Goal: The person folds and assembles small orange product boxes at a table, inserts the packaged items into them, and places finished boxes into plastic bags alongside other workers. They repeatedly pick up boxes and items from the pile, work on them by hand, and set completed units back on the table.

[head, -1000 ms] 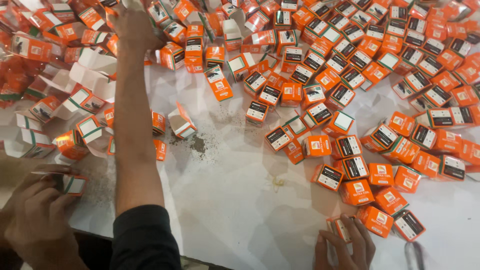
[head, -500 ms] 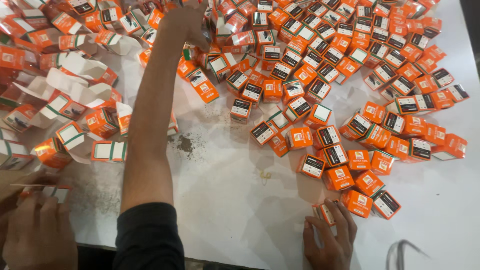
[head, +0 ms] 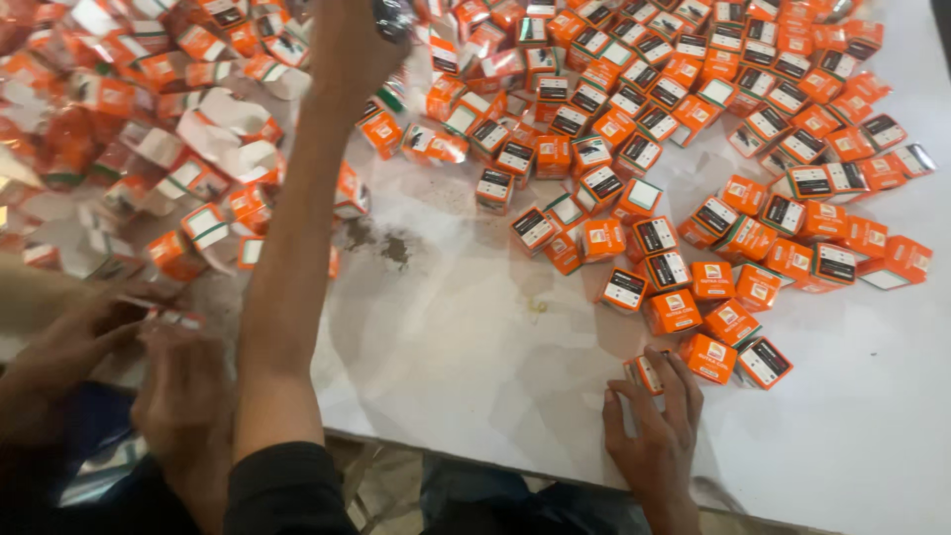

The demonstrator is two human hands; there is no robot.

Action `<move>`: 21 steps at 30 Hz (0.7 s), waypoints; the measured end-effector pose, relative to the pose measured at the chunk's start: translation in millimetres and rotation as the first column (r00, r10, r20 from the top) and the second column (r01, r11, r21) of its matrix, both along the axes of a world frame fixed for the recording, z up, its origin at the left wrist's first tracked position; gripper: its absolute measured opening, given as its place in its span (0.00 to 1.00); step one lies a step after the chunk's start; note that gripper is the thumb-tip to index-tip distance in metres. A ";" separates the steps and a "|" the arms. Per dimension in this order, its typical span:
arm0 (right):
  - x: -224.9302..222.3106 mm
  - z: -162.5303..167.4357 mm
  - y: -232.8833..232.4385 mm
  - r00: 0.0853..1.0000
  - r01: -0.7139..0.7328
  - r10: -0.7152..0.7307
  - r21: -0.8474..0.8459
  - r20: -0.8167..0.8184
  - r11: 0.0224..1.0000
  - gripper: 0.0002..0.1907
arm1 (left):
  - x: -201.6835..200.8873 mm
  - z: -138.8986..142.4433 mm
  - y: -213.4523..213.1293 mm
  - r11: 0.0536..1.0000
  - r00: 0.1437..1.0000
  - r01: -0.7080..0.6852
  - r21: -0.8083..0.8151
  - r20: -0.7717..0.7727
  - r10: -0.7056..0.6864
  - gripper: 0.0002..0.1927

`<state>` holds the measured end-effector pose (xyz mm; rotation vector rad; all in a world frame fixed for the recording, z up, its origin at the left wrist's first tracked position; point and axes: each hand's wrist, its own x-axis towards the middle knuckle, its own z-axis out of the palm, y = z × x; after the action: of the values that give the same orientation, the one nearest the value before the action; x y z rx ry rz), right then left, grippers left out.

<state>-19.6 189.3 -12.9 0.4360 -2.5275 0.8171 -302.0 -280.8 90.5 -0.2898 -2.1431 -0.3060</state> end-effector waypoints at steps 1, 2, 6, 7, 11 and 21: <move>-0.5 0.0 -0.6 1.000 -0.005 0.005 0.009 -0.005 1.000 0.09 | 16.2 3.6 16.6 0.993 0.994 0.111 0.040 -0.023 -0.110 0.22; -1.2 -0.3 -0.9 1.000 -0.016 0.016 0.021 -0.010 1.000 0.09 | 28.3 9.8 37.7 0.982 0.976 0.184 -0.052 0.132 -0.175 0.22; -3.7 -3.0 -1.4 0.998 -0.055 0.057 0.055 -0.026 0.997 0.08 | 119.4 -14.3 146.2 0.760 0.453 0.591 0.270 0.668 -0.590 0.34; -4.0 -3.9 -1.3 0.998 -0.059 0.061 0.055 -0.033 0.997 0.08 | 136.6 -23.5 169.1 0.789 0.476 0.604 0.115 0.741 -0.473 0.40; -3.1 -7.7 -0.6 0.996 -0.073 0.077 0.072 -0.053 0.995 0.07 | 166.6 -54.9 199.4 0.775 0.544 0.594 0.216 0.602 -0.585 0.51; -15.2 -38.7 14.9 0.982 -0.058 0.078 0.121 -0.170 0.991 0.11 | 153.0 25.8 -117.3 0.887 0.892 -0.430 0.168 0.229 0.389 0.09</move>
<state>-34.9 204.2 -51.6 0.6083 -2.4150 0.6286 -149.0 -398.1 116.3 0.3344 -2.2677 -0.3227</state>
